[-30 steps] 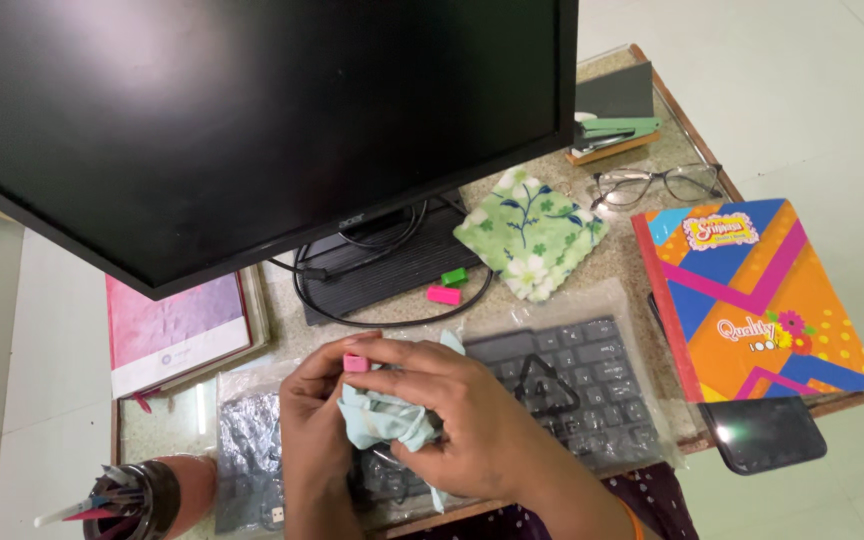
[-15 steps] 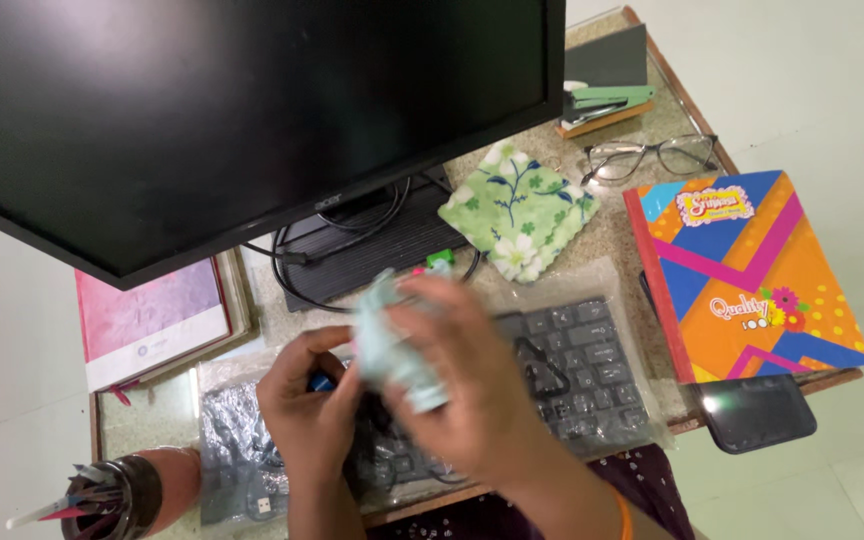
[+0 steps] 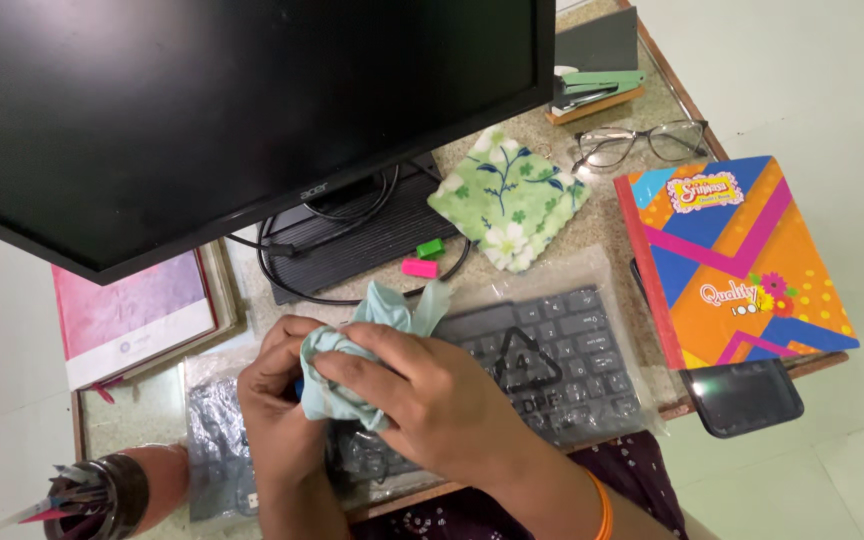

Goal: The person wipes a computer keyboard, glasses, and small plastic clips with a cloth, then wipes the monitor screen. The person places the cleaned items back on the desk and continues wiping the monitor.

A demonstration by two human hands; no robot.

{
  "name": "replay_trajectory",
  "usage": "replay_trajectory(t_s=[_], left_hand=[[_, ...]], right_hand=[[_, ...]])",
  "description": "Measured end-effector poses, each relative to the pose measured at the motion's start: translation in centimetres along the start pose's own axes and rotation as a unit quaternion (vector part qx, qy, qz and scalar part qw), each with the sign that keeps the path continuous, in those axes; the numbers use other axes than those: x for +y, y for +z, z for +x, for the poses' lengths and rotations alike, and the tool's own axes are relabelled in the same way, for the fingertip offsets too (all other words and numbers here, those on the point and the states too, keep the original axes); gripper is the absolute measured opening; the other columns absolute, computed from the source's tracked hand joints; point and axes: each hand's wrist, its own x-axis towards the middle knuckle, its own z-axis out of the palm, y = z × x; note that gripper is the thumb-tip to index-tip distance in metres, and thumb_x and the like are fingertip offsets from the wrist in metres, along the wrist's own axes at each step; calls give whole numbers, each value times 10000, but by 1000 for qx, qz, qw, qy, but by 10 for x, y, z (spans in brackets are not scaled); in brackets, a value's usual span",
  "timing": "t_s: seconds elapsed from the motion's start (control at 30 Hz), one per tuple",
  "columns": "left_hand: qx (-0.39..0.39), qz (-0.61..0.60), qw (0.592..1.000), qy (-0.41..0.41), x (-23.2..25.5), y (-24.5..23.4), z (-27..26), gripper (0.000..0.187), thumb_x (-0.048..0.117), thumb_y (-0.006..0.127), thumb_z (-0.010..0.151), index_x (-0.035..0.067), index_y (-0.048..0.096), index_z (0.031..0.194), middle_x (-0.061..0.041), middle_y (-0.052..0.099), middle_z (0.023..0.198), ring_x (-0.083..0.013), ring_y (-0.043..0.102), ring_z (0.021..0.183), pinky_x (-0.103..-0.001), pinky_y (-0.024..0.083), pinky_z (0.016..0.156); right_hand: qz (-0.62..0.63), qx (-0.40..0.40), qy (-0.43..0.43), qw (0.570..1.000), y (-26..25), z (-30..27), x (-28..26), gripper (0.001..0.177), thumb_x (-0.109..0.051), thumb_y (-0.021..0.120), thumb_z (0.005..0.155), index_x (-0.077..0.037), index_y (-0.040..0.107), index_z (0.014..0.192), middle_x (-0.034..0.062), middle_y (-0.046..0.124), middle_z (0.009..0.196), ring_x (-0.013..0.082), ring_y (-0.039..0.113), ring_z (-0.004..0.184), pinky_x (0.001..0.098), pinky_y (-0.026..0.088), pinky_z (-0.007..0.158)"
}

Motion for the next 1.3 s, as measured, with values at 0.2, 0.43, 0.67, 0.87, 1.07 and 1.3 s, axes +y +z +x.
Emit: replay_trajectory(t_s=[0.2,0.43,0.67,0.87,1.07,1.3], left_hand=[[-57,-26,998,-29,0,-6,1,139,6,787,783,-32,682,865,-54,617,926,-114,572,847,-230,433,743],[-84,-160,981,-77,-8,-14,1,135,44,772,808,-32,666,844,-82,629,947,-136,594,840,-244,466,743],[-53,-87,994,-33,-4,-8,-1,128,3,775,842,-35,666,898,-51,599,978,-117,579,884,-230,454,775],[-12,-31,999,-35,-2,-2,3,84,24,733,894,-35,691,936,-45,613,980,-74,557,803,-200,429,686],[45,-61,997,9,2,-9,5,102,50,697,944,-41,700,991,-76,628,1009,-40,491,652,-172,364,529],[-52,42,995,77,-1,-18,-2,134,82,698,1050,-46,668,1025,-91,597,1055,-82,500,765,-220,379,663]], right_hand=[[34,-18,11,999,-11,3,7,565,-135,835,736,-140,682,1279,127,695,1212,312,745,997,384,615,828],[64,-29,40,997,-10,3,4,645,-251,867,769,-92,590,1329,117,709,1081,309,742,892,398,600,765],[5,-2,19,1000,-7,5,-5,647,-105,778,690,-77,598,1311,158,676,1045,335,711,823,416,583,710],[34,61,128,989,0,8,-10,435,-67,788,763,-66,619,1164,121,730,891,329,731,784,424,576,653],[212,54,258,941,-12,17,-10,273,-181,725,913,-47,592,1110,86,770,864,242,808,742,342,629,635],[130,5,205,970,6,8,-15,217,-223,591,1012,-32,596,1114,117,714,864,260,715,746,405,565,684]])
